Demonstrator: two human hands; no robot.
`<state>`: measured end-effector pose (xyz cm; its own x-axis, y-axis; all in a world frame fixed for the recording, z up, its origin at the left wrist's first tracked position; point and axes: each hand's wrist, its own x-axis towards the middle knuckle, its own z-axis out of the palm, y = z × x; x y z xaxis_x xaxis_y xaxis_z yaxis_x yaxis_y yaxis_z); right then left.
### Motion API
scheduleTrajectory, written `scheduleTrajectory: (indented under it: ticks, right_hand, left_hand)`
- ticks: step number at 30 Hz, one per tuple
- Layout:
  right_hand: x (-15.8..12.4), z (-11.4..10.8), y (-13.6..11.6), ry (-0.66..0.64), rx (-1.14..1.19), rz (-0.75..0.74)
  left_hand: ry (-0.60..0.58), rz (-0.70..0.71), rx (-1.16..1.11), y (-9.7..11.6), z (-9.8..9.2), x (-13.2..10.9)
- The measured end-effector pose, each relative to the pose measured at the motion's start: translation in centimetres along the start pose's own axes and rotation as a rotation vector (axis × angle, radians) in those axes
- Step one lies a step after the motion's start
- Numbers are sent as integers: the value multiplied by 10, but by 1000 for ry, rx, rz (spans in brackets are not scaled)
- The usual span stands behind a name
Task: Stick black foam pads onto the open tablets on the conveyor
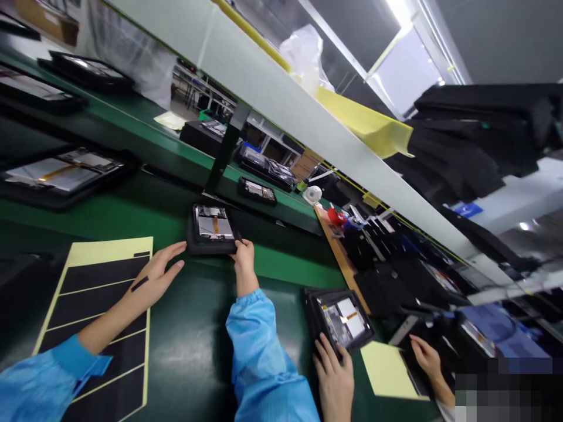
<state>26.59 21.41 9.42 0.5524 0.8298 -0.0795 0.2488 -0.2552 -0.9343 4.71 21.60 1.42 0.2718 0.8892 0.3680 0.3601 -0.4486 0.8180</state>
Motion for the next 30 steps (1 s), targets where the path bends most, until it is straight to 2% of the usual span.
scheduleTrajectory:
  ticks: [2, 4, 7, 10, 13, 15, 18, 20, 21, 24, 27, 30]
  right_hand:
    - [-38, -16, 20, 64, 131, 4]
    - [-88, -31, 49, 130, 238, 23]
    - [-168, -45, 93, 184, 335, 61]
    - [-227, -55, 119, 176, 345, 75]
    - [-260, -67, 124, 158, 294, 49]
    - [-272, -76, 118, 168, 144, -51]
    - [-281, -84, 102, 230, -180, -297]
    - [-278, -85, 89, 219, -232, -394]
    - [-274, -84, 83, 162, -201, -407]
    - [-254, -80, 68, -157, -52, -343]
    - [-232, -82, 59, -461, 167, -152]
    - [-215, -94, 56, -611, 403, 69]
  left_hand:
    - [-48, 54, 20, 18, -16, -20]
    - [-108, 135, 92, 34, -33, -43]
    - [-221, 318, 224, 46, -51, -73]
    - [-412, 418, 250, 46, -51, -92]
    - [-588, 431, 221, 46, -43, -105]
    - [-635, 441, 211, 49, -40, -111]
    - [-627, 427, 216, 57, -37, -115]
    - [-605, 426, 236, 62, -34, -116]
    - [-590, 451, 250, 65, -32, -117]
    - [-473, 644, 328, 73, -28, -120]
    - [-280, 914, 393, 85, -23, -121]
    - [-197, 1084, 339, 98, -13, -119]
